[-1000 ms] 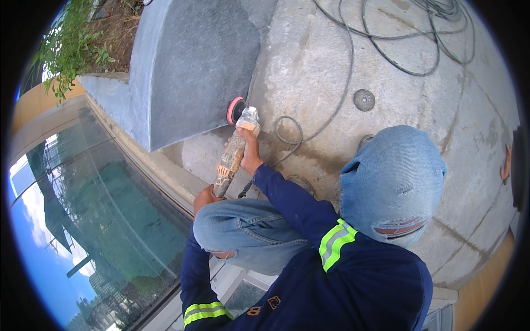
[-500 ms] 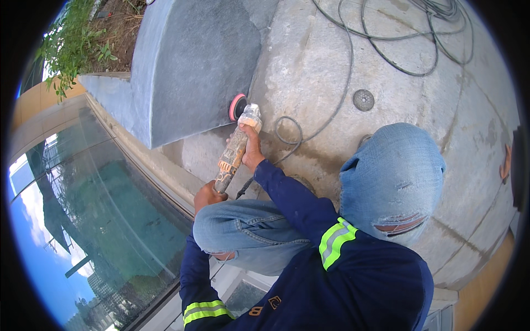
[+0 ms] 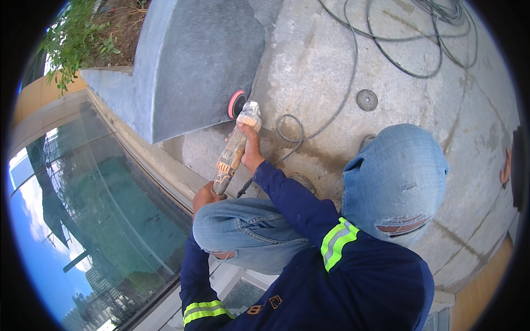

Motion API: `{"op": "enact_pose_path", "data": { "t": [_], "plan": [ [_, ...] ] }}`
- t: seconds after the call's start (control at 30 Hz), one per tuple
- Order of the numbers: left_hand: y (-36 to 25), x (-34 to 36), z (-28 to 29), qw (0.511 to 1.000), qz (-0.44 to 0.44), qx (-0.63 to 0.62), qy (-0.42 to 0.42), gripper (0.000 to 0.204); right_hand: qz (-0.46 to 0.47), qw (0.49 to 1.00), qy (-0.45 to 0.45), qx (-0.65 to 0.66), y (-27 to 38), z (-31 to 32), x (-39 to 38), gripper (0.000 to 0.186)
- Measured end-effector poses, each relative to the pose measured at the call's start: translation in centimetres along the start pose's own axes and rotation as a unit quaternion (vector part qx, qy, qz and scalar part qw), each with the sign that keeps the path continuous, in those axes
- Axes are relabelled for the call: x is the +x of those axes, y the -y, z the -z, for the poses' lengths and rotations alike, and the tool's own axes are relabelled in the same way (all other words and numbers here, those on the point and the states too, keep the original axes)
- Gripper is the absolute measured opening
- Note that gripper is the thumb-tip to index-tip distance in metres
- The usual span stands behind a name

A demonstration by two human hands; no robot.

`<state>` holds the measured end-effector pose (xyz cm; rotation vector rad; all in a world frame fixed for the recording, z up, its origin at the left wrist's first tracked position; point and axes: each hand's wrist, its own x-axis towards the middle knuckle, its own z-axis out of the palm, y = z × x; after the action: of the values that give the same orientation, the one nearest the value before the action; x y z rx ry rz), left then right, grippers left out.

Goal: The person uses an angle grinder with a polishing pad to smooth the edge of a concrete planter. They hold the tool with both hands and move it along the curved edge while kneeling.

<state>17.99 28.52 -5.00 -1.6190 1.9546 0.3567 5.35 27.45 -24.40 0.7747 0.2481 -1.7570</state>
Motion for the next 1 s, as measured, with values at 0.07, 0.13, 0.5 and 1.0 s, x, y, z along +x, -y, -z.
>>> {"op": "enact_pose_path", "data": {
  "t": [0.07,0.13,0.5,1.0],
  "plan": [
    [0.1,0.6,-0.1,1.000,-0.011,0.001,0.017,0.055,-0.010,1.000,-0.012,0.010,0.1,0.4,0.6,0.051],
    [0.2,1.3,-0.4,0.999,-0.026,0.014,0.024,0.055,-0.005,1.000,-0.015,0.011,-0.1,1.3,1.5,0.051],
    [4.6,-3.0,1.6,0.996,-0.048,-0.033,-0.060,0.058,0.035,0.999,0.011,-0.017,-3.1,-2.6,-3.0,0.045],
    [2.3,-0.4,0.9,0.998,-0.057,-0.037,-0.014,0.045,0.062,0.998,0.009,-0.006,-1.5,-1.9,-1.3,0.040]
  ]
}}
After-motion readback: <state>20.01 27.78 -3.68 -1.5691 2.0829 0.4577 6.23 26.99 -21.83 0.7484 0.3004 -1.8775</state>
